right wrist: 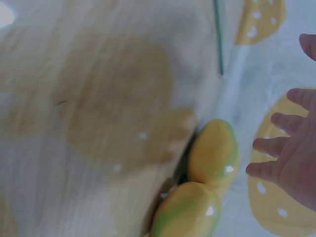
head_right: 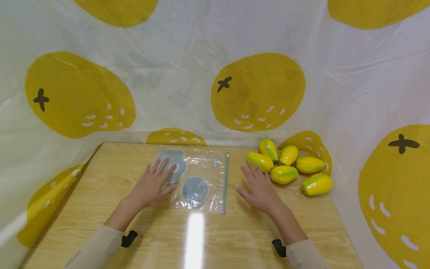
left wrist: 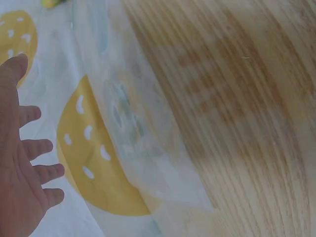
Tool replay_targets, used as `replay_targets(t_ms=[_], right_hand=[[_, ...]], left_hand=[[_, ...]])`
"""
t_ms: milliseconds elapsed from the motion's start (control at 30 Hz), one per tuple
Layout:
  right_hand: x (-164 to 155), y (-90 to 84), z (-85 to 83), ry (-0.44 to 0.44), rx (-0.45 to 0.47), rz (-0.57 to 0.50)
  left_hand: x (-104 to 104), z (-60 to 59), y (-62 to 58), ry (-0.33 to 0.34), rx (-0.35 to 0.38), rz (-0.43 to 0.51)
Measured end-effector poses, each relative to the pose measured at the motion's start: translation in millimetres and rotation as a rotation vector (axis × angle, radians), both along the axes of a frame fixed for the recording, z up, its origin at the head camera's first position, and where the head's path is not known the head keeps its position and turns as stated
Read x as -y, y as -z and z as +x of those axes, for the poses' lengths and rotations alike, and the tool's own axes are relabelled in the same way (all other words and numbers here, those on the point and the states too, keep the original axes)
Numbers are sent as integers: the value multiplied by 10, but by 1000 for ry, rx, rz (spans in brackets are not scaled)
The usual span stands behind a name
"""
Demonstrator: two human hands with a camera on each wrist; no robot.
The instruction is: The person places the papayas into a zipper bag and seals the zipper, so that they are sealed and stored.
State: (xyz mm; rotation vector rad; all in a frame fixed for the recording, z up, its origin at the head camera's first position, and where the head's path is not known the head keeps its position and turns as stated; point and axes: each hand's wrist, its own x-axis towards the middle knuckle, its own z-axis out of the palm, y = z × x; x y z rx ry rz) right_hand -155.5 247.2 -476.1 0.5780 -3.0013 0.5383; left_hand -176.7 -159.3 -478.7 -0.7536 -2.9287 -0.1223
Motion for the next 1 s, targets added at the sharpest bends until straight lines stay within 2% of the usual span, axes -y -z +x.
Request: replay_targets(t_ms=[333,533,767,1000], right_hand=[[45,254,-28,-98,2,-78],[46,325,-29,-104,25,-100],[84,468,10,-133,46,-103],[141,514,17,-168,52,-108]], left_hand=[[-124,-23,105,107,-24,-23],[-237,-80,133,130,15,-29],[-361,-118,209,167,17,-11],[-472,-152,222,162,82,26]])
